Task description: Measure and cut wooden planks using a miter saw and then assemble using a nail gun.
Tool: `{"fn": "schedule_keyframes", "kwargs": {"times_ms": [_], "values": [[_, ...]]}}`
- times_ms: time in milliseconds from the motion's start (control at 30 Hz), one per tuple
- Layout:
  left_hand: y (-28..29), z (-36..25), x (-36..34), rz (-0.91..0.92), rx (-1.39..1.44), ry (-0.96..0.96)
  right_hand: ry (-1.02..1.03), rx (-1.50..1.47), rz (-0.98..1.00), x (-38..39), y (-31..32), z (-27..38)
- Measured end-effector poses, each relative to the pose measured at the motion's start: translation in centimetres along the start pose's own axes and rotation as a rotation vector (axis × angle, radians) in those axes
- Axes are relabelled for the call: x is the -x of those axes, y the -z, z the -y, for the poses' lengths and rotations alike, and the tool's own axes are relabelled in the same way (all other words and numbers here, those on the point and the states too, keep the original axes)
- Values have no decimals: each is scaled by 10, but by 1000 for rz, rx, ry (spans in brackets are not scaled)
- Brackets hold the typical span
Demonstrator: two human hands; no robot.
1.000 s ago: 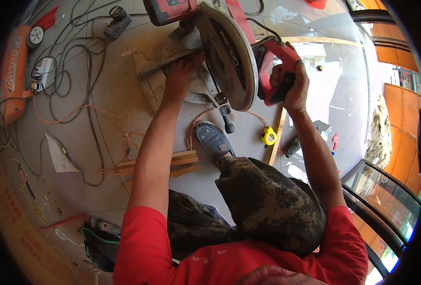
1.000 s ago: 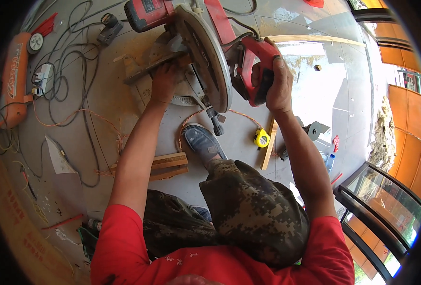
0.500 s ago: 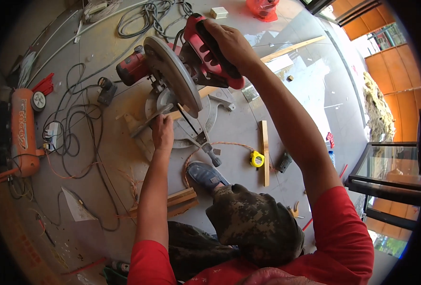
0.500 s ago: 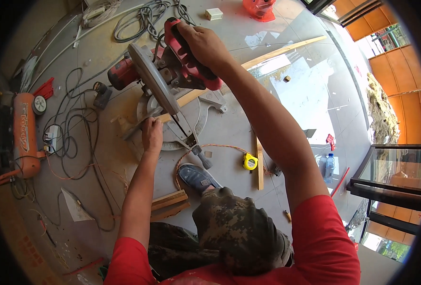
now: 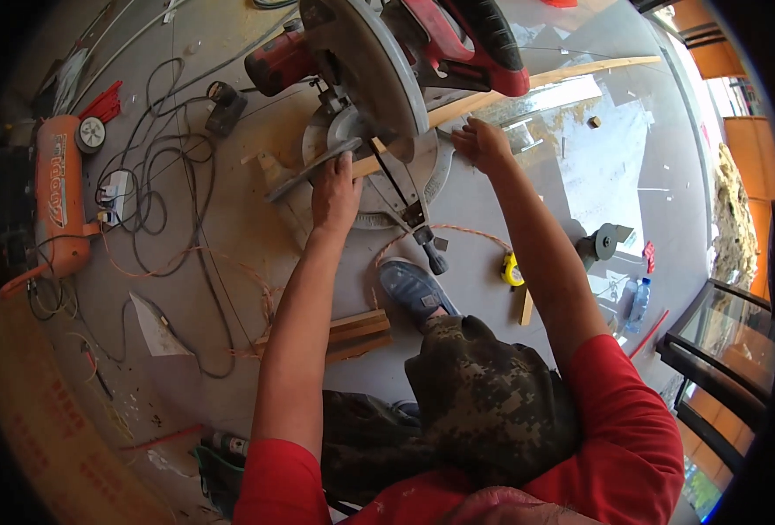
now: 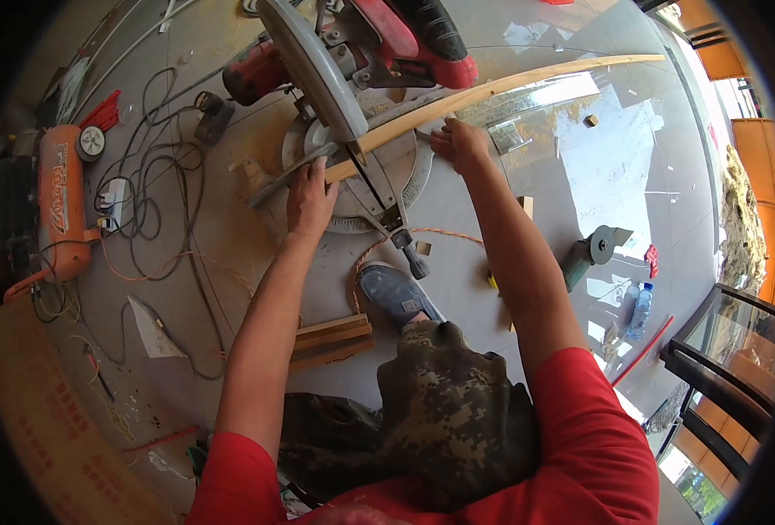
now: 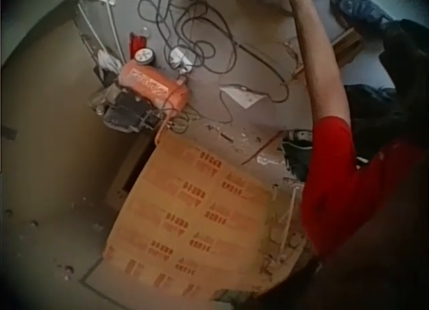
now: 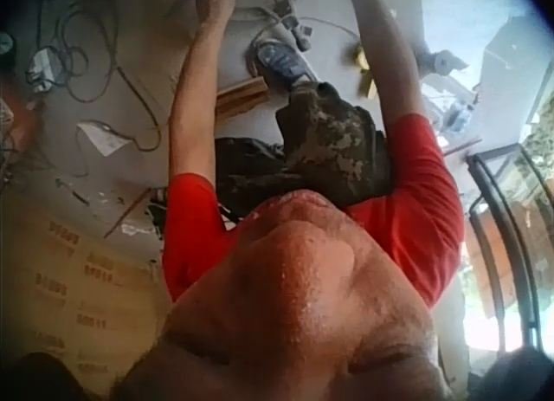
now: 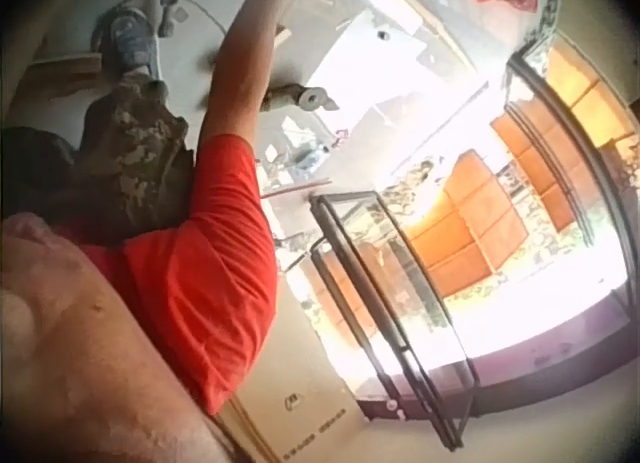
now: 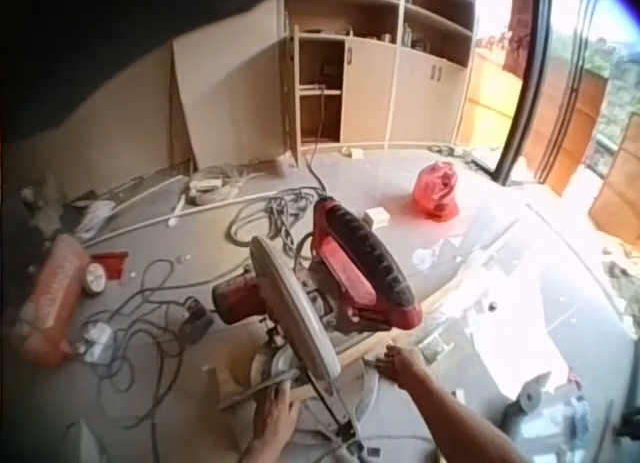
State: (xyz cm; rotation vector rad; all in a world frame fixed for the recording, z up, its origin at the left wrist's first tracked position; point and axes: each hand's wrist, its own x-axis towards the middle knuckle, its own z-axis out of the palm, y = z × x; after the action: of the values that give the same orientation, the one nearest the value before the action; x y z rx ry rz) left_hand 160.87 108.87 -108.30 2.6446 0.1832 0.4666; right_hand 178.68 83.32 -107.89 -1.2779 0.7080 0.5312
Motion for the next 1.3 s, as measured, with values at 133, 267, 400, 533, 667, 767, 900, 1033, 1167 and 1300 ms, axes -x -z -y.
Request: {"fn": "schedule_keyframes", "kwargs": {"times_ms": [133,267,400,533,667,767,900,1033,1167,1300], "values": [[16,17,15,112,25,24,-80,-86,54,-18,-22,-16],[36,20,40,58,126,84,-8,0,-17,-9,-43,-12],[28,16,45,54,186,77,106,-22,-12,-22,-43,-21],[30,1,37,55,200,30,137,216,-182,-5,-63,-24],[34,2,45,109,215,105,76,150,-149,7,-73,-17],[28,4,58,123,245,120,248,609,-208,-18,-60,-25],[33,14,72,114,288,174,276,434,-362,-23,-60,-45],[43,21,67,48,277,215,156,330,-41,18,-88,-78],[38,19,38,-17,202,221,98,354,205,42,-93,-73],[33,19,27,-85,88,147,125,344,-37,13,-57,-36]]}}
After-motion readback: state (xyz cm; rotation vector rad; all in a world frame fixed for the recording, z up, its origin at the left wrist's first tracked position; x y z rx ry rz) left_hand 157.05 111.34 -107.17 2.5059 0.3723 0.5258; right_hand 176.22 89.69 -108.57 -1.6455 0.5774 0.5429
